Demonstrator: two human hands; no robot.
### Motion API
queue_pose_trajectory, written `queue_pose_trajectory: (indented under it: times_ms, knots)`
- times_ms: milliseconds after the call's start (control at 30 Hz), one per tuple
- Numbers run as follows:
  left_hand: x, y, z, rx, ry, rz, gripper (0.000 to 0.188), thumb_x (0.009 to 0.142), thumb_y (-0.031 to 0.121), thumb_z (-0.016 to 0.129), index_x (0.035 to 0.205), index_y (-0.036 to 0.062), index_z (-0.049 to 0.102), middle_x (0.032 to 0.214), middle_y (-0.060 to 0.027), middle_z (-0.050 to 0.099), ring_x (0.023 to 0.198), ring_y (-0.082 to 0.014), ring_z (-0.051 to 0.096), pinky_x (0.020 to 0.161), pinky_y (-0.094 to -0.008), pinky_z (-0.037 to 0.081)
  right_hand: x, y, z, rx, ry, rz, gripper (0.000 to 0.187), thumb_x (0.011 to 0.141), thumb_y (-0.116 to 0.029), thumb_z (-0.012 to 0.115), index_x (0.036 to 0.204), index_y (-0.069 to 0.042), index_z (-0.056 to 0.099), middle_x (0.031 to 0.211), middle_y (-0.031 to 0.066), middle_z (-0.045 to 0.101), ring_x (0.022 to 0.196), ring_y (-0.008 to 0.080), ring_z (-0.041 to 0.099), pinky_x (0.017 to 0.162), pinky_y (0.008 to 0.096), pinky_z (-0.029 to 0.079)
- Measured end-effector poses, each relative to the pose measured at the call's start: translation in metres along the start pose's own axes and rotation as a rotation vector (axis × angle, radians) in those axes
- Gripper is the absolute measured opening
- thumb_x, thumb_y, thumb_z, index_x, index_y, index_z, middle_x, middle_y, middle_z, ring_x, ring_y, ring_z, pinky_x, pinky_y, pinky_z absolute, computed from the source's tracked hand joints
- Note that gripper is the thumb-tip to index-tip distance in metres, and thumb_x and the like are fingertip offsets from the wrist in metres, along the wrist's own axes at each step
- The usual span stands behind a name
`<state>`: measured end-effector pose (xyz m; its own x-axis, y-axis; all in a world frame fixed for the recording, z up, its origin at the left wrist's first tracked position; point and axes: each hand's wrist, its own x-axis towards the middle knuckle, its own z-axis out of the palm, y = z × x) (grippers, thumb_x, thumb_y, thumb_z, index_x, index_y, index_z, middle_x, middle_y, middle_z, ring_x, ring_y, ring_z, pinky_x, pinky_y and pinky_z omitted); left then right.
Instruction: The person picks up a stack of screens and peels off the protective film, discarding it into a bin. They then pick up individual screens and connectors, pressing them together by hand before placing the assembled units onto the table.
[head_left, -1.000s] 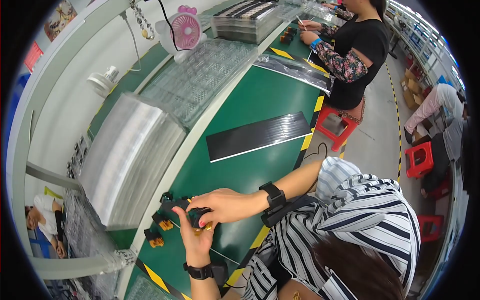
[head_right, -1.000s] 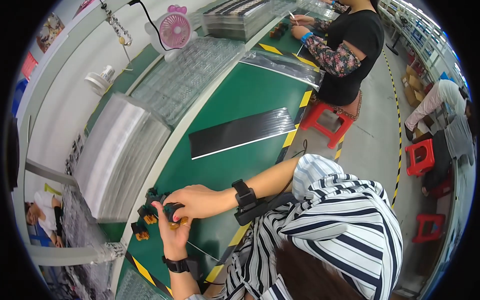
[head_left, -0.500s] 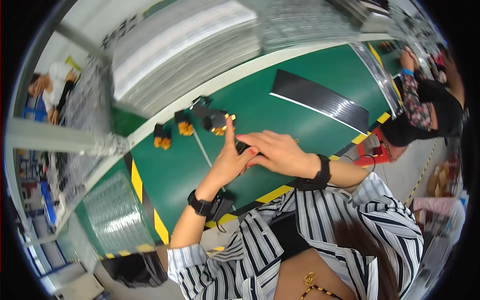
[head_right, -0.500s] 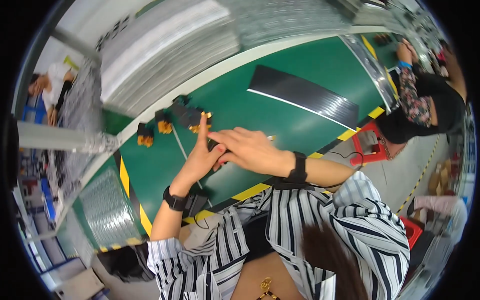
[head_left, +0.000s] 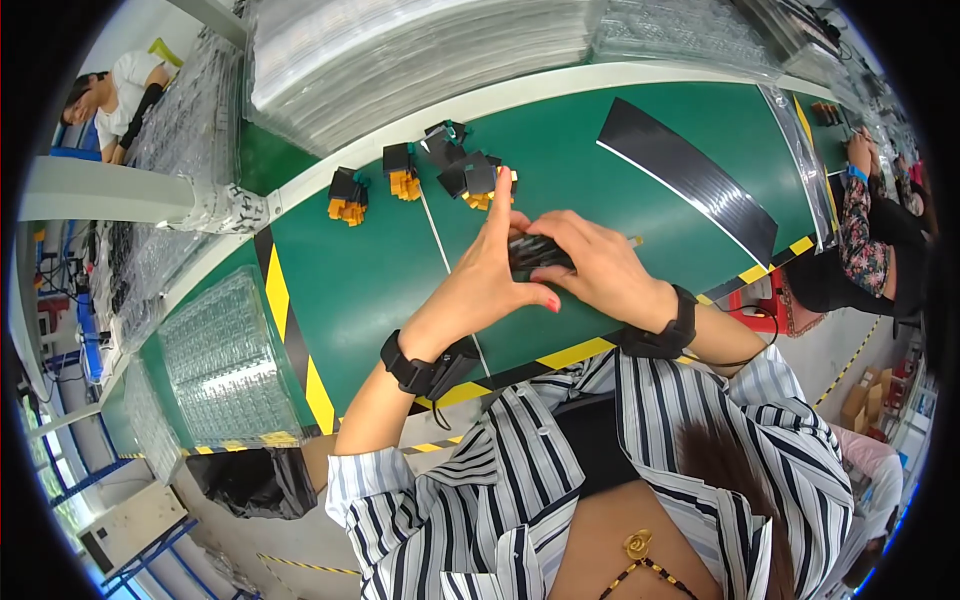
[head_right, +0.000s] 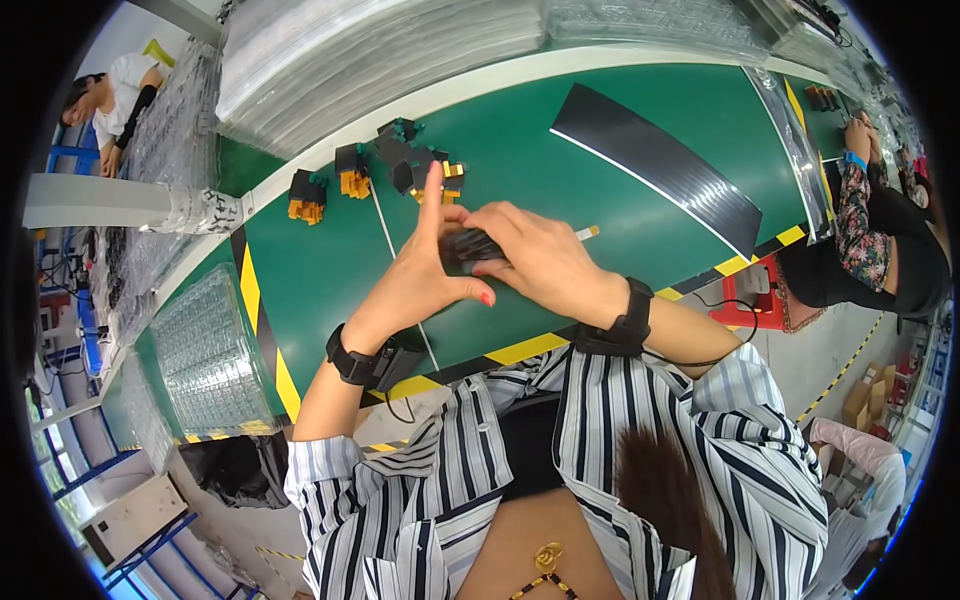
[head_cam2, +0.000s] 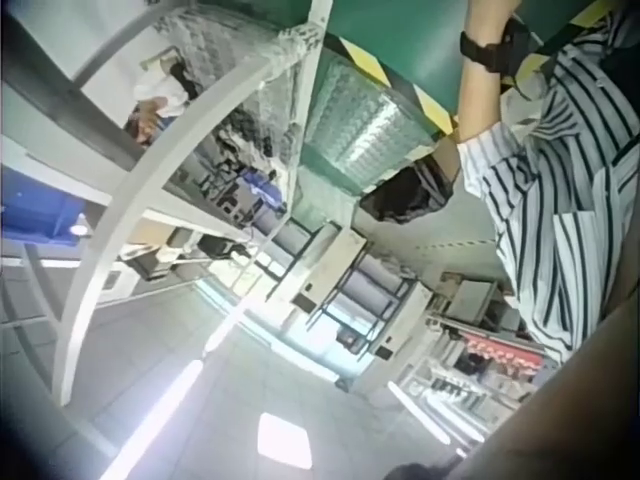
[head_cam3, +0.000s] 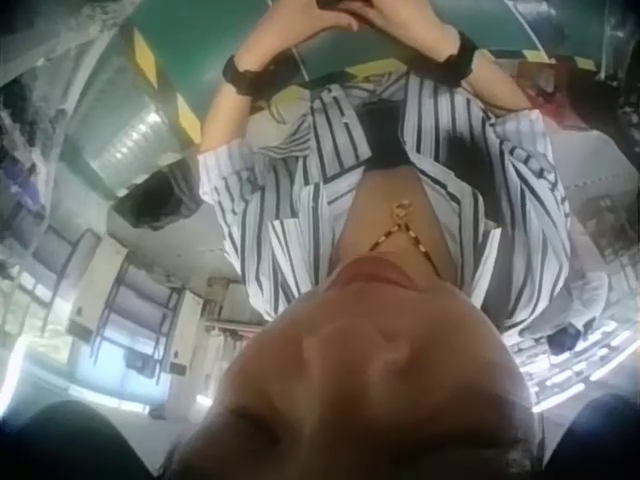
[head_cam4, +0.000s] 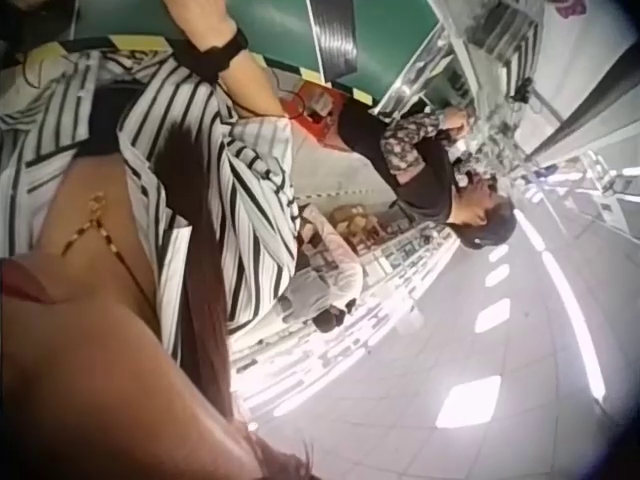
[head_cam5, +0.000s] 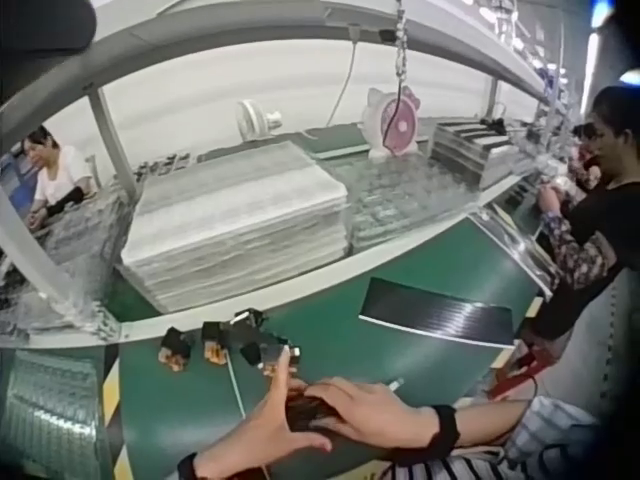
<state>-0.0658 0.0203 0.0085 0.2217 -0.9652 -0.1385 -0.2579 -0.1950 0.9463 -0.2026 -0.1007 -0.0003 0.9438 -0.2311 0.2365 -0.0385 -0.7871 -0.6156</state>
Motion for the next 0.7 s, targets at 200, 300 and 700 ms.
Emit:
queue_pose_trajectory:
  times_ms: [200,300,700]
  knots:
    - [-0.001,-0.011,0.005,0.118,0.123,0.177,0.114,0.063,0.000,0.076,0.143,0.0149,-0.004,0.119,-0.0129,0.046,0.107,-0.0275,0.049,0.093,-0.0360,0.040,0.001,-0.001,0.002,0.114,0.014,0.079,0.053,0.071,-0.006,0.068,0.119,-0.009,0.046,0.108,0.0102,0.051,0.082,0.0280,0.057,0.068,0.0357,0.048]
    - [0.001,-0.016,0.004,0.134,0.124,0.207,0.106,0.066,-0.003,0.072,0.143,0.0125,0.000,0.120,-0.0158,0.043,0.107,-0.0303,0.048,0.092,-0.0375,0.040,-0.001,-0.002,0.003,0.162,0.017,0.147,0.057,0.071,-0.004,0.068,0.123,-0.009,0.045,0.110,0.0098,0.049,0.077,0.0250,0.056,0.066,0.0337,0.048]
    - [0.005,-0.020,0.005,0.198,0.134,0.251,0.095,0.069,-0.005,0.066,0.142,0.0089,0.008,0.112,-0.0153,0.048,0.105,-0.0315,0.048,0.090,-0.0373,0.041,-0.008,-0.002,0.001,0.117,0.088,0.203,0.060,0.071,-0.003,0.070,0.125,-0.011,0.045,0.104,0.0084,0.051,0.061,0.0161,0.049,0.058,0.0288,0.045]
